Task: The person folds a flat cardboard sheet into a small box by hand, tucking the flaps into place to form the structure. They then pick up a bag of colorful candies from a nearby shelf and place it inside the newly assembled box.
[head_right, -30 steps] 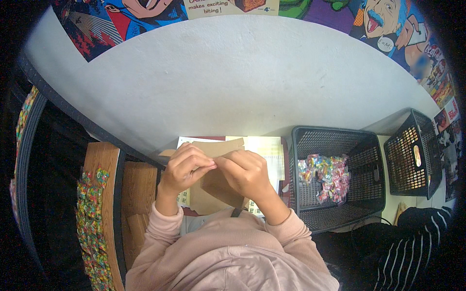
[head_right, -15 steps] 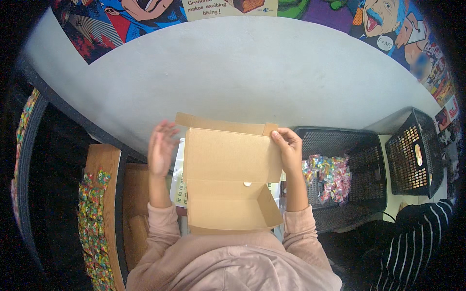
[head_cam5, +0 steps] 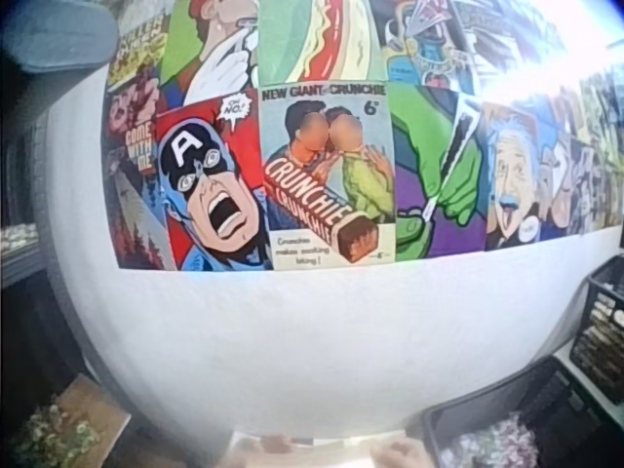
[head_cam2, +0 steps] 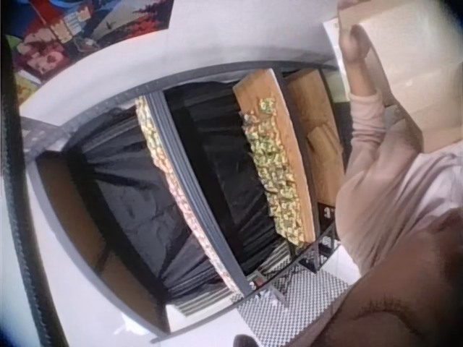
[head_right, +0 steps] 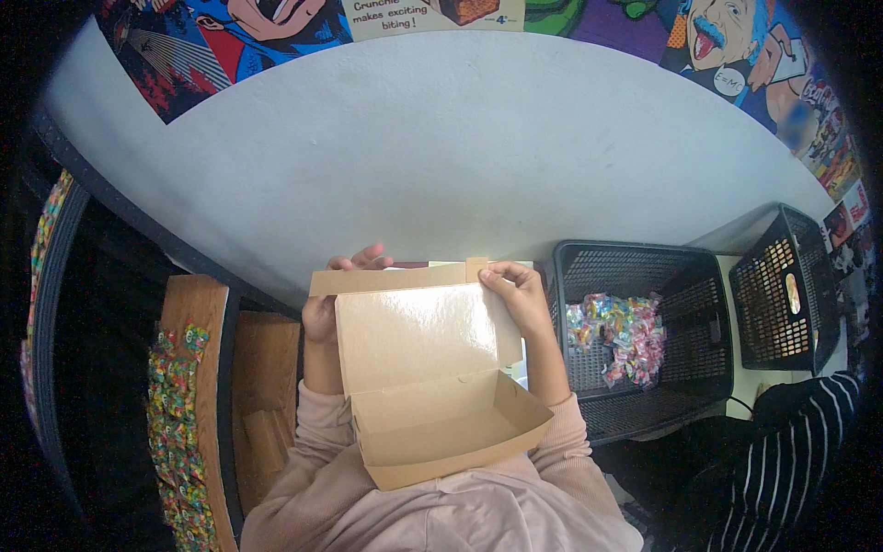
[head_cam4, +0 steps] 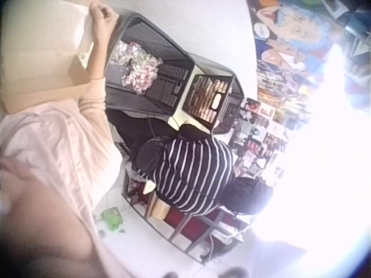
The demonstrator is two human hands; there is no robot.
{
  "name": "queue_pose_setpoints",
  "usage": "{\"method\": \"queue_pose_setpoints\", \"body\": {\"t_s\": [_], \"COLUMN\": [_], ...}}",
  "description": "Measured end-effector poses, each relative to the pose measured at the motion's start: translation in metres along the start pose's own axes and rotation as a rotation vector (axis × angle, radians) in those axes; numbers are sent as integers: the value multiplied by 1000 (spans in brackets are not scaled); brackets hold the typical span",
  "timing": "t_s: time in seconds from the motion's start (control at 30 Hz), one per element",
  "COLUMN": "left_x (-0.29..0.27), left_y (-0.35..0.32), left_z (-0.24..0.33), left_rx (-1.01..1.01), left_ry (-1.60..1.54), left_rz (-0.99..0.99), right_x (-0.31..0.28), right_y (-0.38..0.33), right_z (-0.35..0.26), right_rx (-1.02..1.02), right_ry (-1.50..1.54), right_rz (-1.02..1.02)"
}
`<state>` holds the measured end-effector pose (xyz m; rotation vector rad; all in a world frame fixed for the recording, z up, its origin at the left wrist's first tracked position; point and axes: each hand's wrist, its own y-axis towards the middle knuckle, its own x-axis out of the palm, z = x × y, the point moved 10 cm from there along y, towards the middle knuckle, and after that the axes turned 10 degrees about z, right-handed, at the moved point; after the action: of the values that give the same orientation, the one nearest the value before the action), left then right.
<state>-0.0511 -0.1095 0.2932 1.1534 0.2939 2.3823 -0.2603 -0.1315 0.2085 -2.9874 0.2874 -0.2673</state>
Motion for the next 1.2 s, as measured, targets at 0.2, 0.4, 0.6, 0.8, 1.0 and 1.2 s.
{"method": "queue_pose_setpoints", "body": {"t_s": [0.2,0.4,0.6,0.8,1.0,1.2], "left_x": [6,-23,-72,-80,-66,-63], "left_y": [0,-1,-17,-15,-14,-14], "left_z": [8,5,-2,10,19,28], "left_rx": [74,-6,-229,-123,-130,-82], "left_ry": [-97,149,395,545,578,787], "left_rz": [-16,269,523,558,601,471], "right_x": [5,-2,-6,0,-1,8], "right_y": [2,-1,-7,-9,-6,-9], "right_z": [3,-18,-35,-44,-41,-43], "right_rx": [-25,-120,-180,-219,-201,-183], "right_ry": [-9,10,49,39,3,50], "right_rz": [-11,9,33,12,3,-35]}}
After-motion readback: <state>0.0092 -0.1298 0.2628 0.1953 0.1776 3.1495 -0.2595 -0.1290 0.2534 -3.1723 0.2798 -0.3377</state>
